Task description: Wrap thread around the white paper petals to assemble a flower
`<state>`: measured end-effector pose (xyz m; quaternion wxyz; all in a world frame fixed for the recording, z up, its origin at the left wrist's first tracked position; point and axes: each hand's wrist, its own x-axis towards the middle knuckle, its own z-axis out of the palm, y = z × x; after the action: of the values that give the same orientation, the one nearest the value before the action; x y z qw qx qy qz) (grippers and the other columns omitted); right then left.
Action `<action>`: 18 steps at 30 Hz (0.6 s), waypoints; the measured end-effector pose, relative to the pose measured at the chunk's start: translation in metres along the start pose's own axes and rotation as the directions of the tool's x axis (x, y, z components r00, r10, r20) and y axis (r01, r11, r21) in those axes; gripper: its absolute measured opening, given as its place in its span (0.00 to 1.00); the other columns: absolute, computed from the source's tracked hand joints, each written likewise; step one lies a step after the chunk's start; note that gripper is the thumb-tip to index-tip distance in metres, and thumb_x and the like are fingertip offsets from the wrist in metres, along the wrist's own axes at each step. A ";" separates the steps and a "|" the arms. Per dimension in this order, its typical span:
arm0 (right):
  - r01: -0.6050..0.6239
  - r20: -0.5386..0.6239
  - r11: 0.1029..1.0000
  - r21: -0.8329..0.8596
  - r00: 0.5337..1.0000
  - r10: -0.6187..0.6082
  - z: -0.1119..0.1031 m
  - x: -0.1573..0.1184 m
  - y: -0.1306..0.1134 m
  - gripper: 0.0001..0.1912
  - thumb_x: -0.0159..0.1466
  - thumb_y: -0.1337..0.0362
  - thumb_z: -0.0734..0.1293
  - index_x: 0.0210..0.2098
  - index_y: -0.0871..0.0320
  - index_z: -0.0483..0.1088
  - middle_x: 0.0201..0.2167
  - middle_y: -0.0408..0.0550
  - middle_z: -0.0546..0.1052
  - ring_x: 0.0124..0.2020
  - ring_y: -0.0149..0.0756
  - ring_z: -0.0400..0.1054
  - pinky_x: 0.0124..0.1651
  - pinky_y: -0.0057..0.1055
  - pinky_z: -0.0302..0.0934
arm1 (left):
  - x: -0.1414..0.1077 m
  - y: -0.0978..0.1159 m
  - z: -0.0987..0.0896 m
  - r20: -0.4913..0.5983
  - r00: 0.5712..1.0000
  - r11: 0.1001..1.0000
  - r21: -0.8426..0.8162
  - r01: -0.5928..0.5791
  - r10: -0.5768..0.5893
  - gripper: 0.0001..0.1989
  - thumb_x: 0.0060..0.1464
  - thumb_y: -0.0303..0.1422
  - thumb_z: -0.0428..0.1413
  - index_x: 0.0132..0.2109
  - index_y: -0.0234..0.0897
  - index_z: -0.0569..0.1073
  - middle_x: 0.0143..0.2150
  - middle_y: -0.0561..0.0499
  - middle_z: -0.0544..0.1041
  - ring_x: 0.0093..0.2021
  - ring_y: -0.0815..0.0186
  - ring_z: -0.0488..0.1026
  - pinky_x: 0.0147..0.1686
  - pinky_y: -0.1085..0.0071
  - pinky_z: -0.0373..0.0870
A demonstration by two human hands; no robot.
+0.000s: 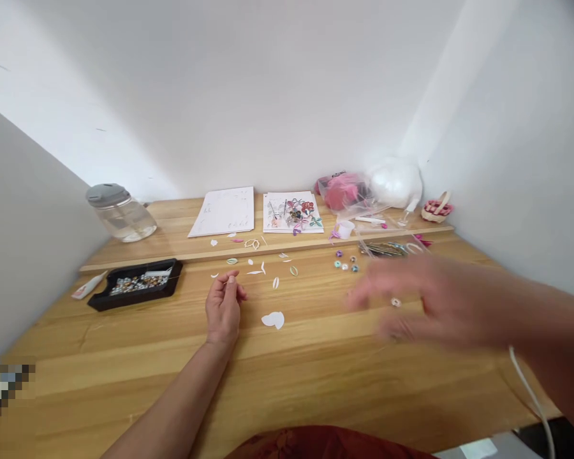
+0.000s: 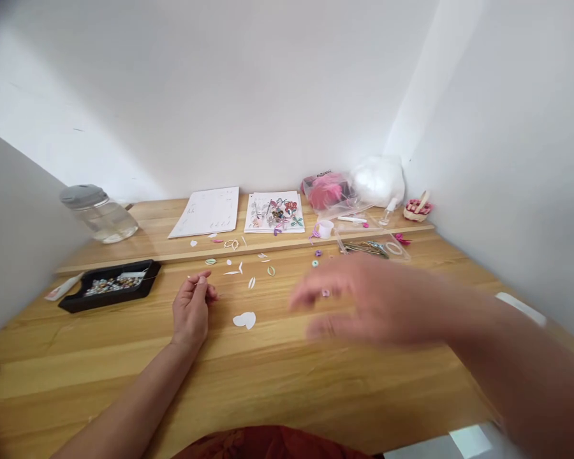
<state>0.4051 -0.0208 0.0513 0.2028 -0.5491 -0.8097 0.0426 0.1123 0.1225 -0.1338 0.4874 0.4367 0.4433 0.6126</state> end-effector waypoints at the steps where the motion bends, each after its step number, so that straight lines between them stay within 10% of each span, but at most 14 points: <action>1: -0.058 0.064 0.998 -0.036 0.996 0.060 -0.002 0.016 0.015 0.14 0.65 0.51 0.66 0.44 0.47 0.78 0.39 0.46 0.80 0.36 0.39 0.74 0.38 0.34 0.66 | 0.000 0.000 0.000 0.000 1.000 1.000 0.018 -0.001 0.001 0.17 0.57 0.45 0.58 0.47 0.38 0.74 0.23 0.57 0.69 0.24 0.72 0.65 0.26 0.78 0.61; 8: -0.592 -0.025 0.684 -0.425 0.763 0.645 0.047 0.105 0.137 0.27 0.60 0.45 0.66 0.47 0.62 0.74 0.48 0.61 0.77 0.50 0.57 0.69 0.49 0.44 0.60 | -0.001 0.001 0.001 0.017 1.000 0.998 0.059 0.005 -0.006 0.17 0.56 0.44 0.59 0.47 0.37 0.74 0.24 0.56 0.69 0.26 0.72 0.65 0.27 0.78 0.62; 18: -0.665 -0.093 0.680 -0.309 0.732 0.675 0.086 0.132 0.163 0.22 0.59 0.57 0.70 0.51 0.59 0.73 0.50 0.61 0.77 0.59 0.61 0.62 0.58 0.54 0.52 | -0.002 -0.001 -0.001 0.050 0.999 0.995 0.104 0.014 -0.019 0.16 0.57 0.44 0.58 0.46 0.38 0.75 0.24 0.56 0.69 0.27 0.71 0.65 0.29 0.77 0.63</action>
<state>0.4730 0.1763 -0.0373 0.0694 -0.8316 -0.5509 -0.0110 0.1119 0.1206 -0.1352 0.4802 0.4730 0.4655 0.5736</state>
